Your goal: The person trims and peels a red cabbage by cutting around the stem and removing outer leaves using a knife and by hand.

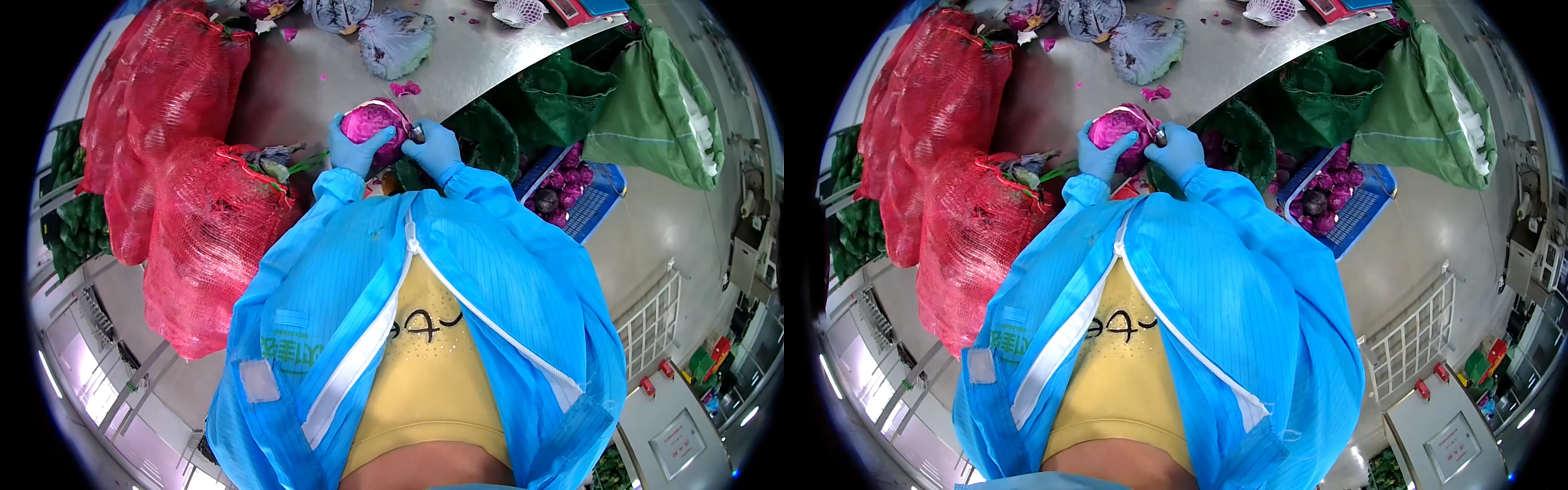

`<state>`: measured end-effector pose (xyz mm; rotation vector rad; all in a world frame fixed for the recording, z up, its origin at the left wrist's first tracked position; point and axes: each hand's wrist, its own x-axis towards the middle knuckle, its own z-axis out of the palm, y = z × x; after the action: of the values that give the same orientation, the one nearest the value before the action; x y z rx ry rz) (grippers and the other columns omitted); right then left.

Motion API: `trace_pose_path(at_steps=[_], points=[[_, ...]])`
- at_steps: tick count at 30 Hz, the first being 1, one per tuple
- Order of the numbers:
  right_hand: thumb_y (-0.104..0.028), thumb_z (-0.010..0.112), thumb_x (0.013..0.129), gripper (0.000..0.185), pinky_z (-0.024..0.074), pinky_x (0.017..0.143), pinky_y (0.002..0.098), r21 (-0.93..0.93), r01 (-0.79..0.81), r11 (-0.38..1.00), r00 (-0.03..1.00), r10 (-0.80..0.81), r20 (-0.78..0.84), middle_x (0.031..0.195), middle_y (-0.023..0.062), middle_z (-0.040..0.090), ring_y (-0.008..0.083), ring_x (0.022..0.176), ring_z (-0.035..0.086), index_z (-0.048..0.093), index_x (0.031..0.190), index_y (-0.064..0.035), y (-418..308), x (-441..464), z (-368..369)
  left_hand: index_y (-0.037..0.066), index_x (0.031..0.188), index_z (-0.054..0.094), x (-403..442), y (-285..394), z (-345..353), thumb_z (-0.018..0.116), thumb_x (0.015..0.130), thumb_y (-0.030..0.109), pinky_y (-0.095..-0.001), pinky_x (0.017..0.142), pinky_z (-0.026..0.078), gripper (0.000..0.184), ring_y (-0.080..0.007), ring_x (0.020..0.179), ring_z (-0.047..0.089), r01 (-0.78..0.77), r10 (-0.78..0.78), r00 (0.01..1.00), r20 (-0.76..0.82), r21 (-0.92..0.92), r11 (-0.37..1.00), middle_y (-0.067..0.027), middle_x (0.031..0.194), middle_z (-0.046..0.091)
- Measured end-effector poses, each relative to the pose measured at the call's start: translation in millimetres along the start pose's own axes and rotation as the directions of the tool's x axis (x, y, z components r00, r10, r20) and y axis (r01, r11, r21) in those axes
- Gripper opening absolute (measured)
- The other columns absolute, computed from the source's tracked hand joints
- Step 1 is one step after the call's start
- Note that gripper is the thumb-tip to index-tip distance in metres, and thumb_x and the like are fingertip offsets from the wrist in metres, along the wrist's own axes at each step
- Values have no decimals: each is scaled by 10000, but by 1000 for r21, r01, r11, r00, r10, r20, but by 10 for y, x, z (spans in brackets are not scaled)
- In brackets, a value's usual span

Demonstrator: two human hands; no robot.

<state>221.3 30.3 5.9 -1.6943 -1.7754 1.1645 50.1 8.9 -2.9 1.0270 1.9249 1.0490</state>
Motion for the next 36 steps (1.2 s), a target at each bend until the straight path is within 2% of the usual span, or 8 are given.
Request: trace_pose_path(at_steps=[8,10,18,20,23,26,29,36], points=[[-289,673,683,309,496,713,414,-98,45,994,994,-54,-96,862,150,635,329,803,622,618,899,-75,59,-40,63,-50,1301,333,36,-6,3,859,505,426,-375,958,410,1066,-303,1127,492,-6,7,1000,-13,27,1000,-213,1236,466],[-286,671,695,290,499,709,406,-95,31,995,994,-41,-106,859,141,639,323,799,625,625,906,-92,64,-56,75,-42,1293,319,29,-3,-20,878,528,336,-350,931,431,1020,-259,1091,502,7,-7,1000,3,24,1000,-175,1209,469],[-239,659,695,275,506,732,361,89,-144,986,904,167,-393,832,108,648,285,776,631,638,935,-108,503,313,-139,-24,1296,333,97,79,-131,877,511,375,-351,930,435,1035,-262,1089,516,131,-119,989,91,-135,982,-175,1201,494],[-320,699,702,380,500,748,351,49,-13,999,921,31,-388,944,116,628,274,795,631,641,1011,-108,469,286,-157,-17,1290,341,125,47,-150,879,512,367,-349,921,443,1022,-257,1077,525,147,-130,986,106,-168,975,-170,1191,503],[-488,733,671,597,491,760,360,111,133,985,984,-118,-131,1109,148,536,281,853,622,618,1130,-122,191,192,-133,-8,1280,353,178,-39,-169,882,511,355,-346,908,454,1001,-248,1062,534,197,-170,976,139,-209,958,-162,1178,513],[-465,765,644,659,477,805,329,125,159,979,986,-152,-65,1022,136,590,246,863,611,589,1147,-77,32,235,-53,-4,1276,361,179,-67,-165,883,508,353,-346,907,456,995,-249,1059,537,204,-176,974,142,-218,954,-161,1177,516],[-441,771,645,625,477,792,329,374,-7,927,987,-54,152,940,114,620,225,843,607,594,1112,-66,214,387,72,-7,1271,367,203,-86,-162,883,506,358,-347,912,453,992,-250,1064,534,154,-127,982,141,-203,967,-162,1181,515],[-368,747,649,489,475,777,320,330,-60,942,977,-12,213,877,99,627,205,805,604,601,975,-35,145,414,-56,-34,1287,349,106,44,-142,882,485,405,-354,929,440,1058,-270,1084,525,69,-58,990,127,-83,994,-178,1200,502]])
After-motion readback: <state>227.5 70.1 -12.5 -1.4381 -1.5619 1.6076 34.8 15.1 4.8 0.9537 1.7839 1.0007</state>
